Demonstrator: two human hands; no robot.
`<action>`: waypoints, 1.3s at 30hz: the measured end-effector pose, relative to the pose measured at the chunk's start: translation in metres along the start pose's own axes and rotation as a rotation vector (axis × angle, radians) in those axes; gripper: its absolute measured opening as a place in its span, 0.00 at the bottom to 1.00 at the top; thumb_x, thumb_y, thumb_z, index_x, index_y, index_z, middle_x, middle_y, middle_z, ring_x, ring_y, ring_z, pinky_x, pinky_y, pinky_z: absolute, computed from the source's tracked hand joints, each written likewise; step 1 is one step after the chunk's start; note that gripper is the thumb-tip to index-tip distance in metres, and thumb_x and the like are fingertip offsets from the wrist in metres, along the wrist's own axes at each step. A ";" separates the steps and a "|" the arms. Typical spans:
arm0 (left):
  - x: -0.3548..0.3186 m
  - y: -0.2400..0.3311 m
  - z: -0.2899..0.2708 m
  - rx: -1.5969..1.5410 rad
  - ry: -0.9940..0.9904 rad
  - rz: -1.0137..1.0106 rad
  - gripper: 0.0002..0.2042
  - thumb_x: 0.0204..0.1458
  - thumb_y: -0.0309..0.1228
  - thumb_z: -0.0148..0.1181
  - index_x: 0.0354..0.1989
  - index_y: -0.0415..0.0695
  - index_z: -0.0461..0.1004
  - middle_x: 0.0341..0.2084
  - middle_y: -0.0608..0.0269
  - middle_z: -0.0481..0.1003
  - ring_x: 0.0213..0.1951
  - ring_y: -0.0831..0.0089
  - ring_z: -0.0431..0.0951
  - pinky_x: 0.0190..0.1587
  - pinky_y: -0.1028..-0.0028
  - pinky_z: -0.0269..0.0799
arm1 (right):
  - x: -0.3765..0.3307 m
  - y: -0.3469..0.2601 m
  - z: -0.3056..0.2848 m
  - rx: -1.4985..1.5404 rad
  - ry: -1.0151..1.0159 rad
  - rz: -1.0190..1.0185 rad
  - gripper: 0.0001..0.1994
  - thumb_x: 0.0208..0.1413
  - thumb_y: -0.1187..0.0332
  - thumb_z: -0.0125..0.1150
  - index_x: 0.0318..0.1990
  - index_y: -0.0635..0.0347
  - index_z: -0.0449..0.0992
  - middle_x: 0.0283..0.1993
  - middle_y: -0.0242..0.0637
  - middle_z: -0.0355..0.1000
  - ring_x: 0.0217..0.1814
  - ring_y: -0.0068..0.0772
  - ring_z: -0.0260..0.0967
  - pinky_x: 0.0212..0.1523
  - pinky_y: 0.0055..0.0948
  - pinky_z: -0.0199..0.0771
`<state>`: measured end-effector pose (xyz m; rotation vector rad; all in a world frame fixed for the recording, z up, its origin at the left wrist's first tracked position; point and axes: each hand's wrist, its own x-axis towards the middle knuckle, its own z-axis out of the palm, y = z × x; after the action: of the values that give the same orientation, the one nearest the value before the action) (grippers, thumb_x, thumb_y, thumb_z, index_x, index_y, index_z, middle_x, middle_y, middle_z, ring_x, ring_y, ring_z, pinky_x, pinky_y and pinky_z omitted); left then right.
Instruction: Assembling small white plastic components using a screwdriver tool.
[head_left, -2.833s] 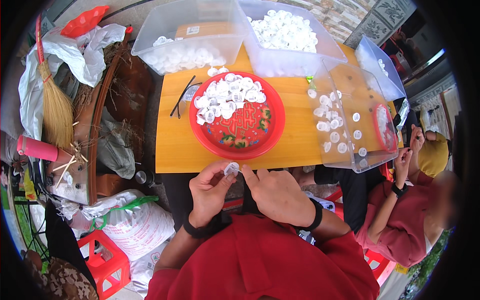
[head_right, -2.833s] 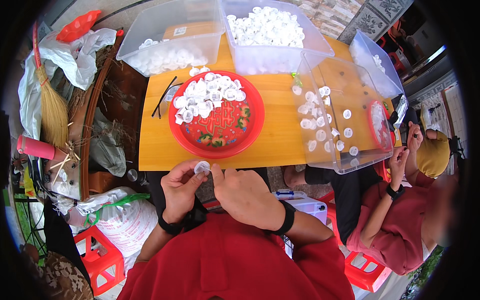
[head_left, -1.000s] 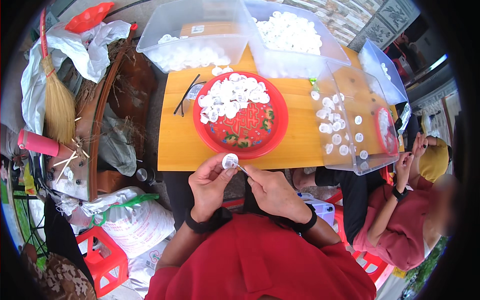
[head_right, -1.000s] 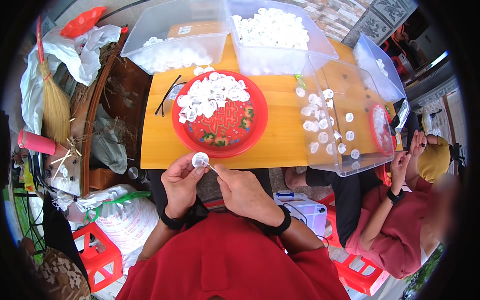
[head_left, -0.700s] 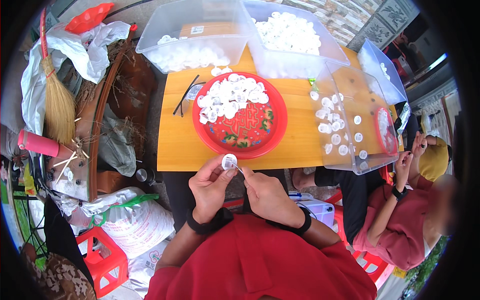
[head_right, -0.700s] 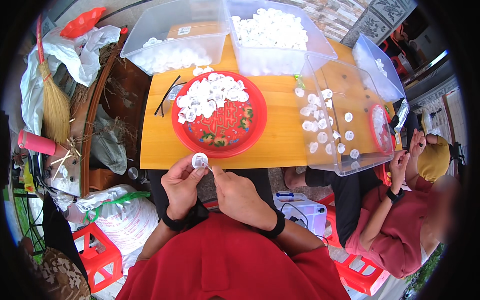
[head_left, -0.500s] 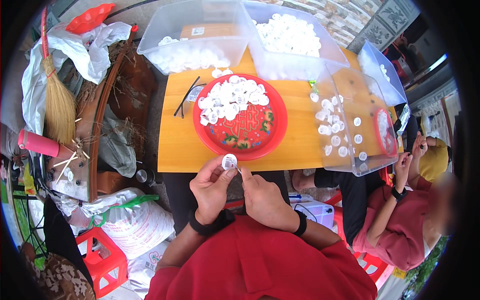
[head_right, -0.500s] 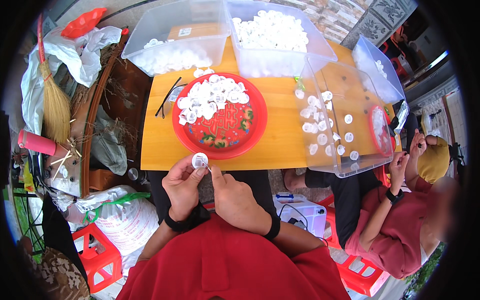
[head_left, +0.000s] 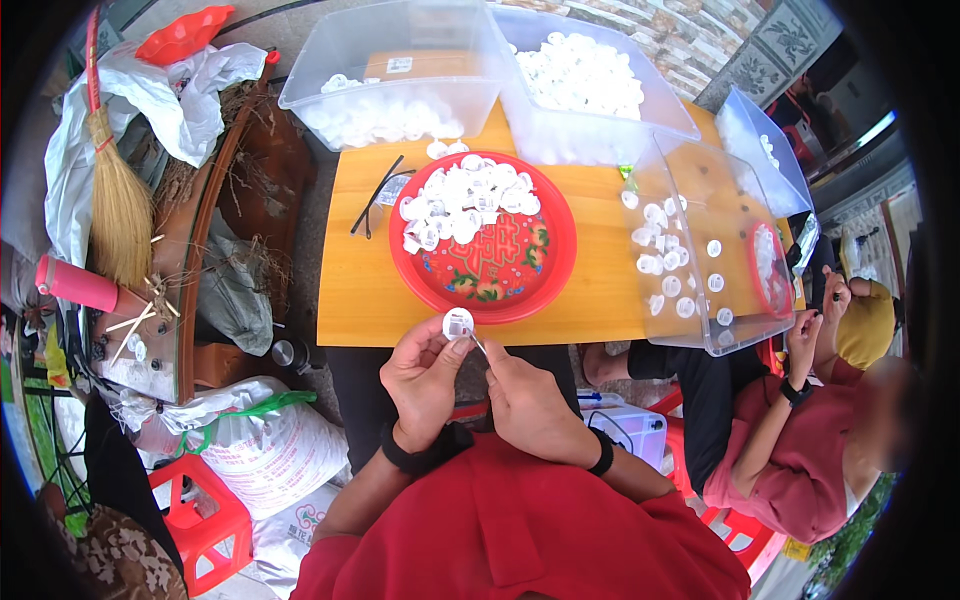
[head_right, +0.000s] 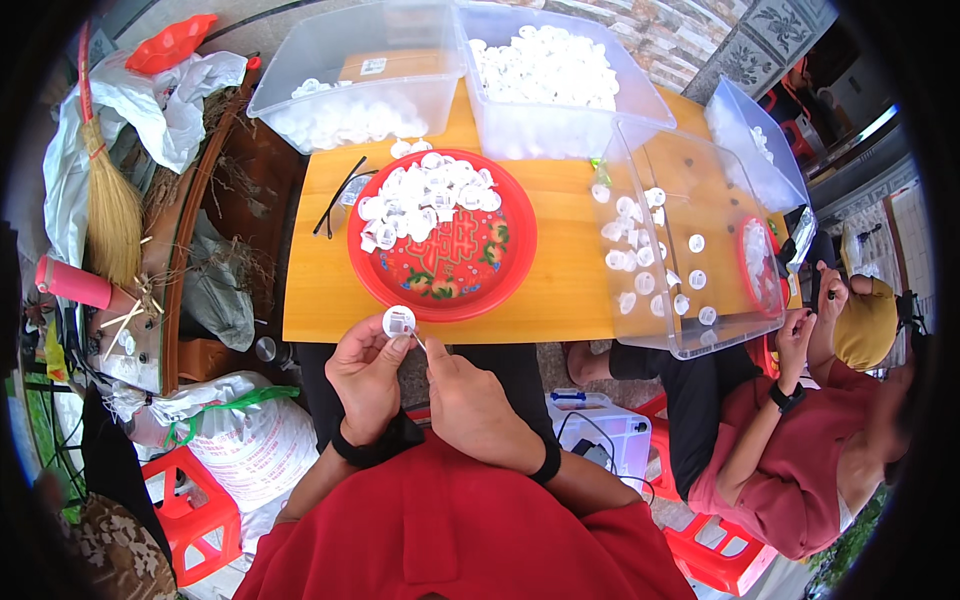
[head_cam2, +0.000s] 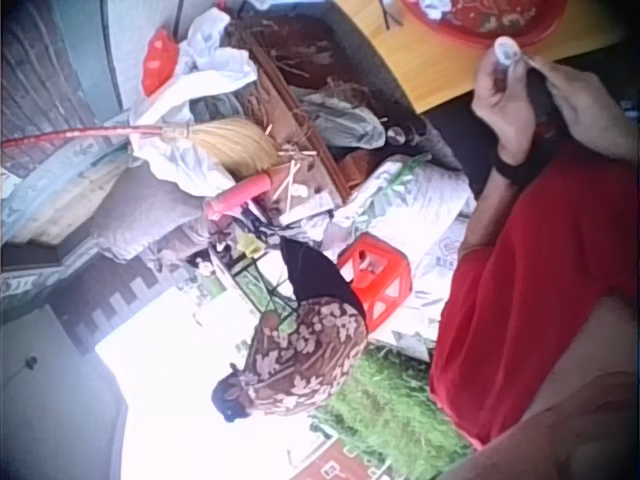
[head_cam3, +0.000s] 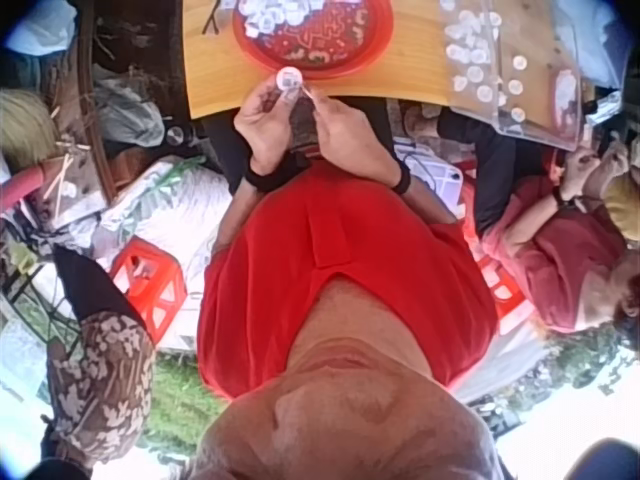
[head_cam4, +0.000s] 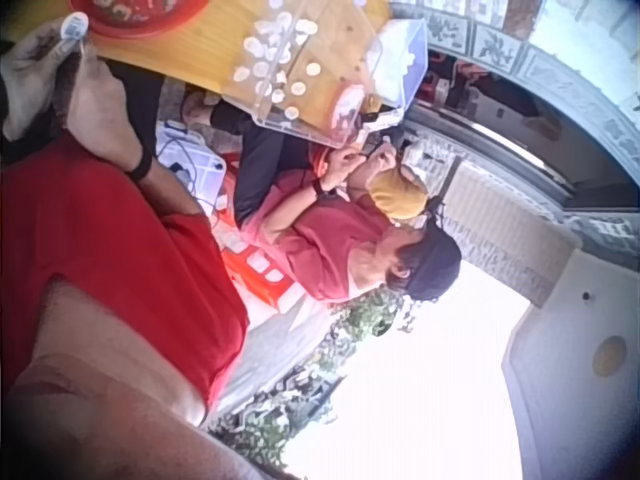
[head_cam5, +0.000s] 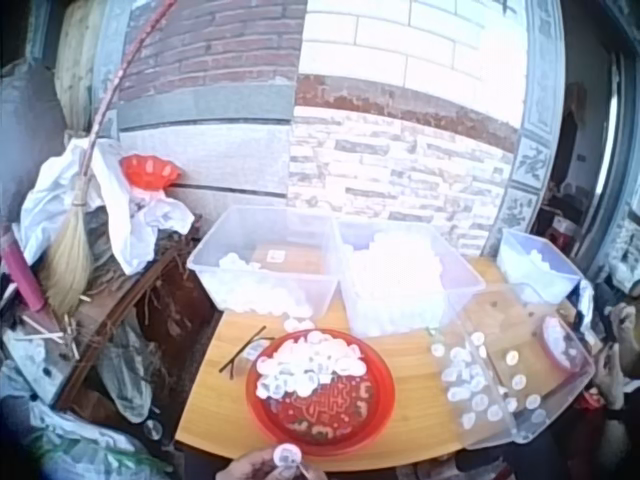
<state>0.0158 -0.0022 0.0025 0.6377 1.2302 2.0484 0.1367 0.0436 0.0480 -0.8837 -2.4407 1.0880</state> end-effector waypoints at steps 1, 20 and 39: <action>0.000 0.000 0.000 -0.006 -0.011 -0.003 0.14 0.45 0.12 0.55 0.42 0.30 0.69 0.34 0.55 0.75 0.35 0.73 0.75 0.40 0.76 0.72 | 0.000 0.000 0.000 -0.001 0.000 0.000 0.22 0.51 0.75 0.47 0.55 0.73 0.56 0.30 0.53 0.66 0.32 0.54 0.67 0.32 0.45 0.68; 0.000 0.001 0.002 -0.009 -0.058 0.004 0.13 0.47 0.14 0.57 0.43 0.32 0.69 0.34 0.59 0.75 0.35 0.77 0.75 0.41 0.78 0.72 | -0.002 0.004 -0.002 -0.003 0.052 -0.027 0.20 0.50 0.76 0.49 0.52 0.72 0.59 0.30 0.53 0.67 0.31 0.54 0.68 0.30 0.43 0.69; -0.002 -0.002 -0.004 0.139 -0.042 0.012 0.12 0.45 0.12 0.56 0.39 0.32 0.72 0.33 0.59 0.74 0.32 0.77 0.74 0.37 0.78 0.72 | 0.003 -0.013 -0.014 -0.743 -0.173 -0.238 0.28 0.41 0.73 0.51 0.52 0.83 0.59 0.24 0.46 0.63 0.19 0.35 0.65 0.17 0.29 0.67</action>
<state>0.0151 -0.0054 -0.0014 0.7507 1.3562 1.9610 0.1362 0.0466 0.0665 -0.6652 -3.0459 0.1527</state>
